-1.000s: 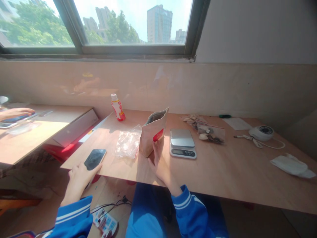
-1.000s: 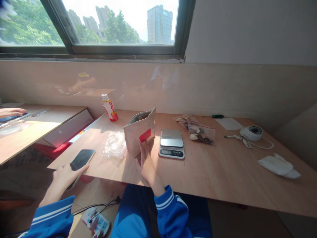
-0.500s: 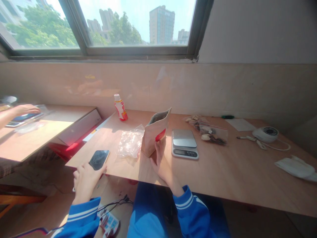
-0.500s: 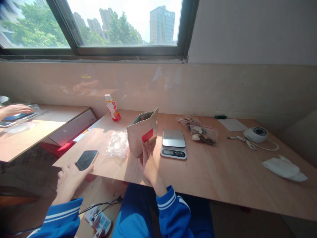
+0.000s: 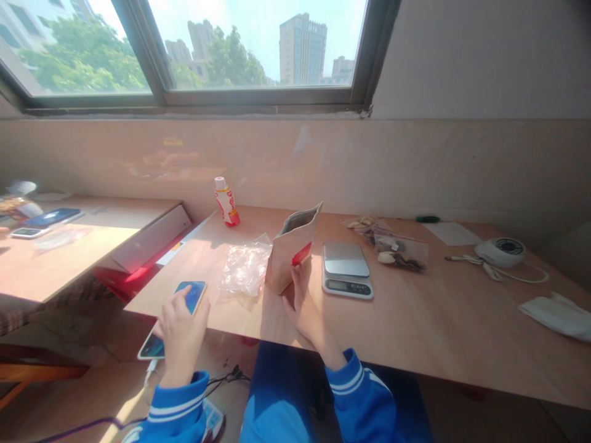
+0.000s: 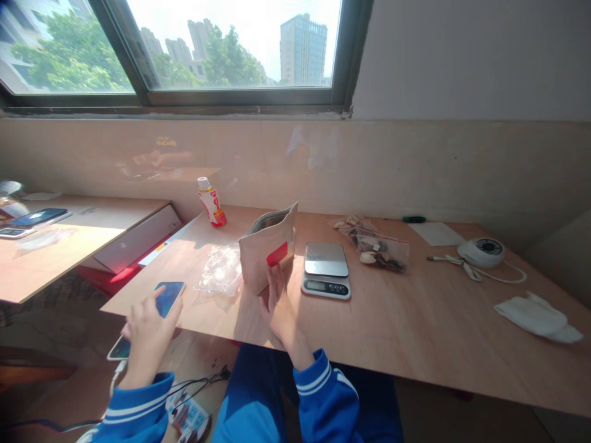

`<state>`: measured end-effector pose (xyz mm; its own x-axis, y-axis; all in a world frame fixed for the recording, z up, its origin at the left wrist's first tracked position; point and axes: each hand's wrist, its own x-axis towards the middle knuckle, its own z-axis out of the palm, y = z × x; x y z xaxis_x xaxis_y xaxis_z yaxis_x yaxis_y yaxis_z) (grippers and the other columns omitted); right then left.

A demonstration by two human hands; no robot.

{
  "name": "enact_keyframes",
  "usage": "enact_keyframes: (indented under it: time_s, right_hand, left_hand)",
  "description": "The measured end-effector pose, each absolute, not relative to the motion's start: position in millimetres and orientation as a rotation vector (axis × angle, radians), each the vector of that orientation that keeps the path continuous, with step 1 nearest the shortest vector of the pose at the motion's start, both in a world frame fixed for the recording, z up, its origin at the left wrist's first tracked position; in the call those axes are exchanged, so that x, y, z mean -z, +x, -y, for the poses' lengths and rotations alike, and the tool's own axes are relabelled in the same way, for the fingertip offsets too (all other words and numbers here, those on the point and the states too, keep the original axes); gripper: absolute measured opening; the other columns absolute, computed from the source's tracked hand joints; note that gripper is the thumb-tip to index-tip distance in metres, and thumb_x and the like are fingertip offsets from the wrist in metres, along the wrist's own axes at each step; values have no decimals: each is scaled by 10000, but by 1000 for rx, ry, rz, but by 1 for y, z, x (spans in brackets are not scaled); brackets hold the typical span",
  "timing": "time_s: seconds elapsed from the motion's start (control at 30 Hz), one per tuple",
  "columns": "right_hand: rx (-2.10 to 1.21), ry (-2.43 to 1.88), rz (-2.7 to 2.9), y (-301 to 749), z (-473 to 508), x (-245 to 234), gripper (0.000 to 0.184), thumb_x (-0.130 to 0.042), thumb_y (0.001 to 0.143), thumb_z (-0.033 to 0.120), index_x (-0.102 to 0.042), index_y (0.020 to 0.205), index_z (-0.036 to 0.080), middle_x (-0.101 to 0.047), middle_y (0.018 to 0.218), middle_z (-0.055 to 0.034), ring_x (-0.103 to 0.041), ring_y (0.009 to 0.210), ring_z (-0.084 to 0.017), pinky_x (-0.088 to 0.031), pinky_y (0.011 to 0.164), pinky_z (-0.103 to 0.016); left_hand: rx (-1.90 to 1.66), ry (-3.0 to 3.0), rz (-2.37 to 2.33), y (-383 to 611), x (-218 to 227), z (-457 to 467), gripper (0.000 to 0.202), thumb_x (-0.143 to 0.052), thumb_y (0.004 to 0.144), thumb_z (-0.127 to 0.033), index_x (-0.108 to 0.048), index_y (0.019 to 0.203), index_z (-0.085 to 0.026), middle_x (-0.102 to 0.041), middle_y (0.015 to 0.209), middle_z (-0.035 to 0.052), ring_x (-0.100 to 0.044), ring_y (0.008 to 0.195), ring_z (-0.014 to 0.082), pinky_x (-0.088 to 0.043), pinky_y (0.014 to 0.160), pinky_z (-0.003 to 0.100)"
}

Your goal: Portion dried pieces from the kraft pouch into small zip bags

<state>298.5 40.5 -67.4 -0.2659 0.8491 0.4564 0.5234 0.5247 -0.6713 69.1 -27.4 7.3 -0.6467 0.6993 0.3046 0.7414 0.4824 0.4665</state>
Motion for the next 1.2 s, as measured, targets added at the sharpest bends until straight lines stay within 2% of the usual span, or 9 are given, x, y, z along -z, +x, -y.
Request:
enact_keyframes:
  time_s: [0.13, 0.27, 0.43, 0.53, 0.7, 0.8, 0.97, 1.1, 1.2]
  right_hand:
    - [-490, -1071, 1915, 299, -43, 69, 767, -442, 895, 163, -22, 1524, 292, -161, 1590, -79, -167, 1461, -275, -248, 1171, -502]
    - [-535, -985, 1788, 302, -42, 67, 710, -433, 917, 210, -65, 1519, 289, -205, 1575, -78, -202, 1453, -268, -275, 1166, -484]
    - [-595, -1014, 1677, 327, -33, 51, 625, -446, 924, 300, -184, 1491, 298, -322, 1507, -86, -355, 1377, -286, -375, 1103, -501]
    - [-480, -1130, 1610, 360, -31, 29, 436, -441, 931, 310, -415, 1366, 285, -381, 1400, -113, -436, 1296, -259, -430, 1044, -471]
    - [-134, -1311, 1617, 452, -63, 5, 286, -447, 910, 352, -621, 1098, 226, -495, 1221, -114, -486, 1214, -261, -356, 1076, -486]
    - [18, -1484, 1651, 522, -99, 19, 312, -453, 862, 325, -636, 1052, 158, -531, 1185, -170, -495, 1195, -310, -349, 1049, -504]
    - [49, -1988, 1710, 600, -129, 55, 408, -526, 805, 290, -597, 1145, 76, -511, 1258, -302, -456, 1221, -420, -360, 933, -523]
    - [37, -2110, 1695, 605, -120, 69, 507, -515, 847, 352, -543, 1277, 87, -545, 1245, -282, -536, 1085, -406, -386, 826, -478]
    - [141, -2129, 1634, 596, -111, 69, 476, -531, 847, 332, -575, 1262, 103, -592, 1190, -234, -554, 1019, -360, -390, 806, -437]
  left_hand:
    - [1508, -1764, 2109, 128, -7, 31, 247, -429, 892, -303, -622, 994, -187, -658, 981, 87, -608, 988, 230, -465, 920, 380]
    - [1743, -2158, 1859, 184, 2, 38, 235, -422, 892, -178, -644, 823, -216, -659, 829, 28, -634, 851, 162, -514, 778, 283]
    - [1788, -2432, 1949, 214, 14, 27, 263, -448, 869, -154, -655, 1012, -228, -685, 1029, 60, -631, 1012, 198, -522, 884, 349]
    - [1896, -2388, 2007, 214, 18, 8, 380, -485, 851, -170, -575, 1216, -224, -621, 1226, 100, -600, 1102, 230, -515, 914, 380]
    - [1966, -2324, 2007, 205, 12, -19, 405, -450, 872, -174, -533, 1266, -211, -621, 1215, 106, -599, 1092, 224, -494, 931, 378]
    - [1822, -2263, 2084, 200, 8, -29, 361, -469, 865, -198, -566, 1213, -198, -660, 1105, 98, -607, 1062, 240, -469, 955, 413]
    - [1912, -2359, 1928, 207, 3, -45, 329, -476, 866, -197, -594, 1172, -214, -630, 1203, 88, -594, 1112, 215, -476, 958, 345]
    - [1996, -2355, 1879, 224, 5, -63, 303, -438, 896, -214, -623, 1136, -213, -669, 1163, 67, -609, 1102, 190, -474, 984, 337]
    - [2035, -2318, 1836, 232, 17, -74, 314, -421, 887, -181, -641, 1105, -235, -690, 1131, 43, -628, 1068, 188, -494, 966, 354]
